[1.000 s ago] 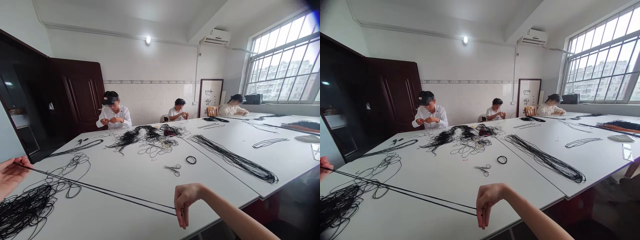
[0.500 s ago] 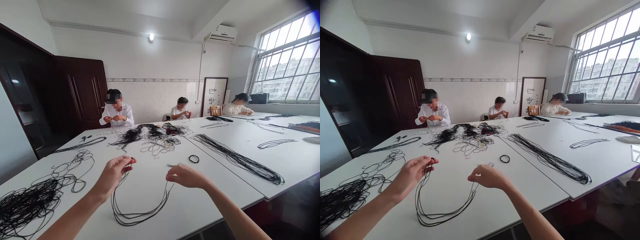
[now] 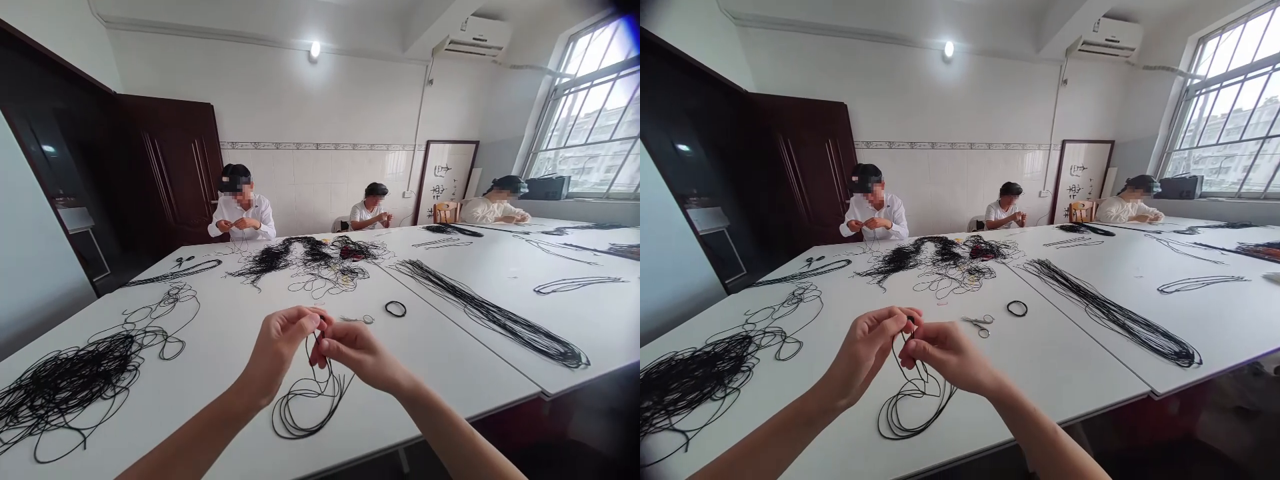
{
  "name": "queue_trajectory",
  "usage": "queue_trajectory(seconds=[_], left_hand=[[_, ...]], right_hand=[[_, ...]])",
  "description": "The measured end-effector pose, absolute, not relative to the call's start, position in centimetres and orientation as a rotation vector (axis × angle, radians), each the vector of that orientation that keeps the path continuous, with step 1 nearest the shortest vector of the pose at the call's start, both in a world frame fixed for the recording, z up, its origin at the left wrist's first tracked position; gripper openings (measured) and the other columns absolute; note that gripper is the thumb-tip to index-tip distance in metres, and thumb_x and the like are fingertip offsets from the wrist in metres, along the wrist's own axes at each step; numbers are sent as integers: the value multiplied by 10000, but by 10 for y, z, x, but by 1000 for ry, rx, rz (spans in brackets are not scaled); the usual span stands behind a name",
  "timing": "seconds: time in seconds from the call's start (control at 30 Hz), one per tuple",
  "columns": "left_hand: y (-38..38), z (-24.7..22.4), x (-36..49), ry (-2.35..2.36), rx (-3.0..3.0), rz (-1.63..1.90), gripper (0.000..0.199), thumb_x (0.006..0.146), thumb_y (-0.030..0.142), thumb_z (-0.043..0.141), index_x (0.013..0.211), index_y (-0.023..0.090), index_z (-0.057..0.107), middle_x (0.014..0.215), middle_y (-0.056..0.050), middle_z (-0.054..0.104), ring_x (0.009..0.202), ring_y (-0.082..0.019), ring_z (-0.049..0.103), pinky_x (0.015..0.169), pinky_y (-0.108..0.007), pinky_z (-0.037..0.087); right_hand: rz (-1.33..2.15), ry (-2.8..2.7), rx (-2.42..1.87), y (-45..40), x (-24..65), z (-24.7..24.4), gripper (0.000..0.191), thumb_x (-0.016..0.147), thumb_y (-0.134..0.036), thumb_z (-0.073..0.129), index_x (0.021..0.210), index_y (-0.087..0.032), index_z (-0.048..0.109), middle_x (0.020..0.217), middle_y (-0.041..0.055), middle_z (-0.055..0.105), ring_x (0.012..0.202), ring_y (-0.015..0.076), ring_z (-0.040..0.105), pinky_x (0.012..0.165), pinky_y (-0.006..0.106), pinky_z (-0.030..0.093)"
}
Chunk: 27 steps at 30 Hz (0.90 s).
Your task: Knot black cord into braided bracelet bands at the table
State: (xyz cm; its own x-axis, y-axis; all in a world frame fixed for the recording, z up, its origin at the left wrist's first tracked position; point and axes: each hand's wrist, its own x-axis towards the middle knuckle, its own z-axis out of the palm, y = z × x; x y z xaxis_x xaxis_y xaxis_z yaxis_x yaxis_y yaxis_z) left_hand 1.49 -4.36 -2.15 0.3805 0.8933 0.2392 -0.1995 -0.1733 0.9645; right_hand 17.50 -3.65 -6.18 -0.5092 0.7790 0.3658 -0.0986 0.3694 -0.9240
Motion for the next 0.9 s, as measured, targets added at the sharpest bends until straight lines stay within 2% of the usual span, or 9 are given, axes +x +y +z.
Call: queue_trajectory(seconds=[0.1, 0.2, 0.3, 0.4, 0.57, 0.63, 0.77, 0.9], left_hand=[[-43, -22, 13, 595, 1282, 1081, 298, 828, 330, 589, 602, 141, 635, 966, -54, 620, 529, -127, 548, 492, -305, 448], [-43, -21, 12, 568, 1217, 1068, 315, 836, 327, 566, 611, 124, 647, 920, -59, 617, 516, -122, 539, 504, -302, 435], [-43, -21, 11, 564, 1182, 1090, 287, 835, 301, 567, 647, 115, 678, 846, -65, 616, 591, -130, 533, 558, -292, 457], [-41, -21, 9, 555, 1131, 1126, 265, 827, 277, 581, 627, 124, 666, 872, -73, 630, 700, -155, 556, 609, -287, 485], [-37, -21, 5, 560, 1028, 1229, 213, 823, 232, 588, 633, 149, 636, 850, -59, 644, 849, -145, 573, 768, -232, 494], [-39, -20, 5, 580, 1026, 1214, 205, 822, 247, 587, 650, 147, 634, 854, -61, 643, 814, -145, 584, 722, -239, 500], [-43, -17, 4, 686, 1007, 1125, 200, 818, 309, 584, 736, 140, 654, 941, -77, 640, 621, -130, 564, 516, -261, 460], [-45, -14, 4, 690, 996, 1125, 198, 813, 316, 609, 742, 138, 661, 921, -71, 631, 589, -130, 572, 453, -250, 437]], right_hand=[[1311, -1707, -564, -39, 173, -58, 431, 875, -520, 598, 719, -119, 609, 705, 43, 615, 665, 102, 545, 653, 242, 435], [1366, -1639, -541, -39, 170, -58, 418, 885, -519, 585, 766, -122, 642, 723, 45, 629, 703, 118, 592, 689, 259, 469], [1377, -1566, -553, -40, 169, -61, 386, 882, -498, 601, 821, -122, 666, 777, 62, 659, 756, 142, 635, 744, 296, 502], [1336, -1501, -585, -41, 168, -62, 357, 881, -466, 619, 844, -114, 671, 770, 65, 666, 754, 146, 649, 750, 300, 504], [1348, -1415, -548, -44, 166, -59, 350, 904, -463, 584, 783, -134, 593, 705, 21, 620, 703, 142, 666, 738, 294, 500], [1424, -1412, -509, -45, 164, -57, 352, 878, -449, 621, 734, -131, 578, 746, 31, 618, 746, 149, 662, 780, 314, 514], [1597, -1415, -439, -45, 159, -57, 337, 815, -428, 681, 691, -131, 580, 787, 39, 606, 783, 163, 639, 834, 376, 527], [1644, -1423, -412, -43, 156, -54, 299, 816, -376, 673, 665, -122, 629, 763, 46, 598, 784, 158, 609, 821, 334, 495]])
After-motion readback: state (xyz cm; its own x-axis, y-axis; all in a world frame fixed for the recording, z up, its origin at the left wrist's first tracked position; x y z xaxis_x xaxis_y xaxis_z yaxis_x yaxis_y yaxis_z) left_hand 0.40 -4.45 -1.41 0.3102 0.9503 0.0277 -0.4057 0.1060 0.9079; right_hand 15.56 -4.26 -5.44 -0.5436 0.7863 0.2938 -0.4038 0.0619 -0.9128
